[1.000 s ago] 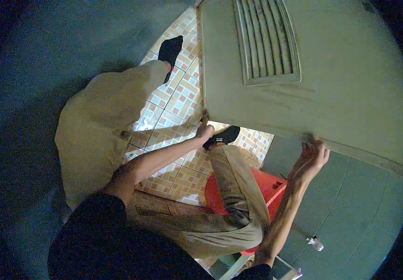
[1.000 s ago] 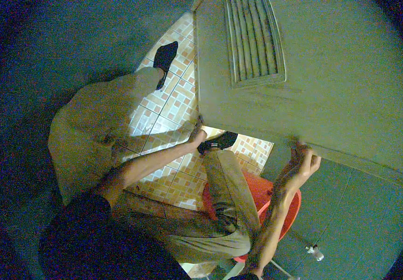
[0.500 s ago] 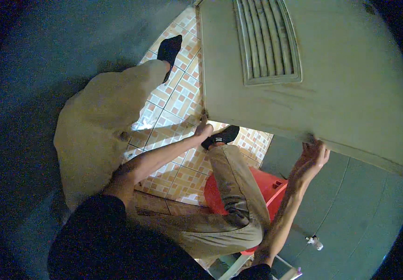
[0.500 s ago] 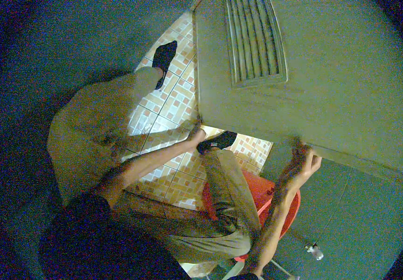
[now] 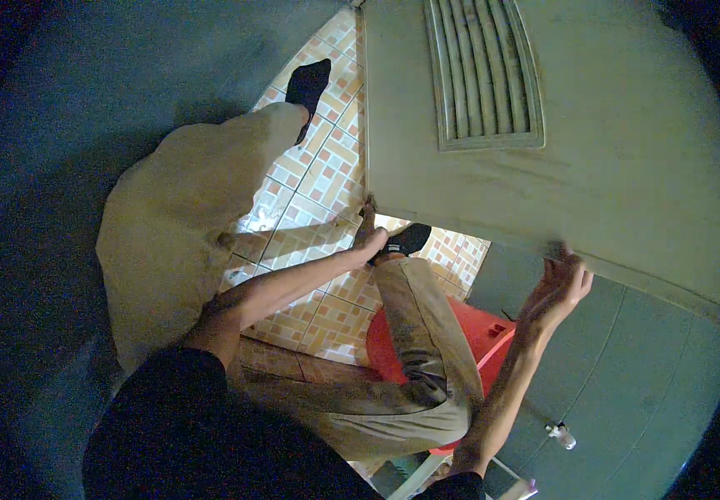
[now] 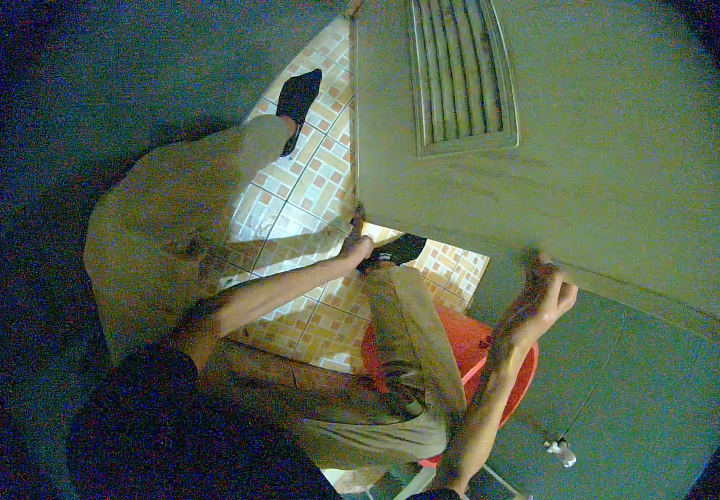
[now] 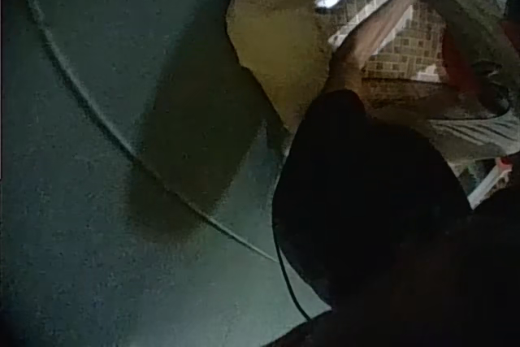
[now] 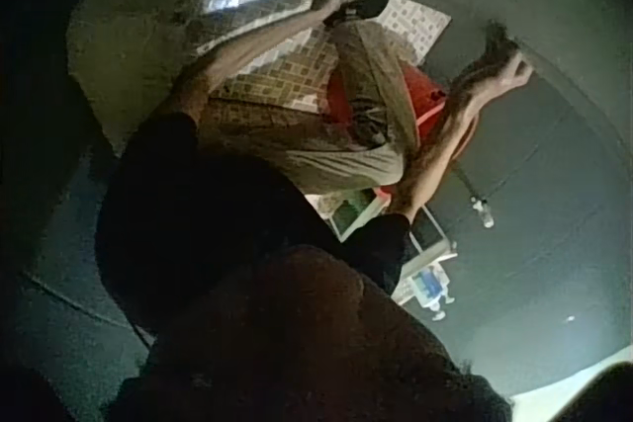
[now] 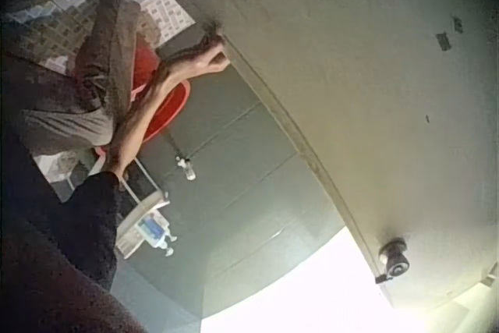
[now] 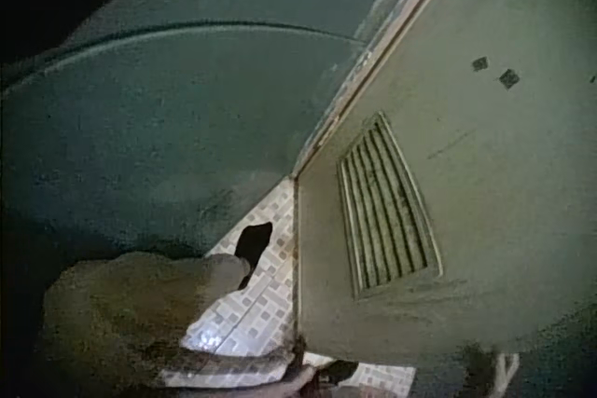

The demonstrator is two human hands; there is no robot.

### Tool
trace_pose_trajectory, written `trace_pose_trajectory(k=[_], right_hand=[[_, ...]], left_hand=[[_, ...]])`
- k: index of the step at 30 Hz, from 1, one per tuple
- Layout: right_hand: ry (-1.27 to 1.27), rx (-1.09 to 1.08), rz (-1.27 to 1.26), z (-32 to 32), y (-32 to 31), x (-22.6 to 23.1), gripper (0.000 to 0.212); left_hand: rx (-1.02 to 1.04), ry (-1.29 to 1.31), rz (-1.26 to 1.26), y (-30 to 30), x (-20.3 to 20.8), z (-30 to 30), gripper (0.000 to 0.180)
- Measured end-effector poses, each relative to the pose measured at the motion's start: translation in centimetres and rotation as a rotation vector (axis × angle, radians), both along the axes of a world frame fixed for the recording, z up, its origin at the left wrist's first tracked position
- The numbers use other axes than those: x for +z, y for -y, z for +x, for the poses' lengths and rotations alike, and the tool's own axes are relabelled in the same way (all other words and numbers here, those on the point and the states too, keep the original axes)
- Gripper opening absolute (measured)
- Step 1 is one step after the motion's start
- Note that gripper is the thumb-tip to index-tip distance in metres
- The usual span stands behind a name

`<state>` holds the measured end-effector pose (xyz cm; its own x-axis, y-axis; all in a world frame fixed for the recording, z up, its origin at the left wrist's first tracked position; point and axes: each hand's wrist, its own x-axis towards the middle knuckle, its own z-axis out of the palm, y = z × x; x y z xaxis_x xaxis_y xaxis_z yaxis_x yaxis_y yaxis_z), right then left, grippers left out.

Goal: The person is repairing a door hinge using a screwdriver and hands. They are seen tightening or loosening screws on the door to ensure it is properly attached.

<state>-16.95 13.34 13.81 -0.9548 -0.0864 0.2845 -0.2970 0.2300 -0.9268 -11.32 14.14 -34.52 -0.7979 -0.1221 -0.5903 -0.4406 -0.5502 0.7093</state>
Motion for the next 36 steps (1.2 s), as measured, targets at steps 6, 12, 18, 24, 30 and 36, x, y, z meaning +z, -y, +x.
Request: trace_pose_trajectory(k=[6, 12, 18, 24, 30, 36], right_hand=[[0.007, 0.082, 0.000, -0.5, 0.2, 0.4, 0.023], [-0.038, 0.123, 0.081, 0.4, 0.7, 0.6, 0.019], [-0.069, 0.056, 0.090, -0.6, -0.4, -0.2, 0.022], [-0.007, 0.106, -0.010, -1.0, 0.0, 0.2, 0.023], [-0.019, 0.139, 0.057, 0.2, 0.3, 0.3, 0.022], [-0.042, 0.110, 0.122, -0.6, 0.1, 0.8, 0.025]], left_hand=[[-0.017, -0.013, 0.007, 0.6, 0.1, -0.5, 0.059], [-0.013, -0.006, 0.036, 0.5, -0.2, -0.3, 0.059], [-0.025, -0.003, 0.052, 0.6, -0.5, -0.2, 0.058], [-0.051, -0.011, 0.069, 0.2, -0.3, -0.4, 0.058], [-0.047, -0.005, 0.091, 0.4, -0.4, -0.5, 0.058], [-0.081, -0.016, 0.101, 0.2, -0.4, -0.7, 0.057]])
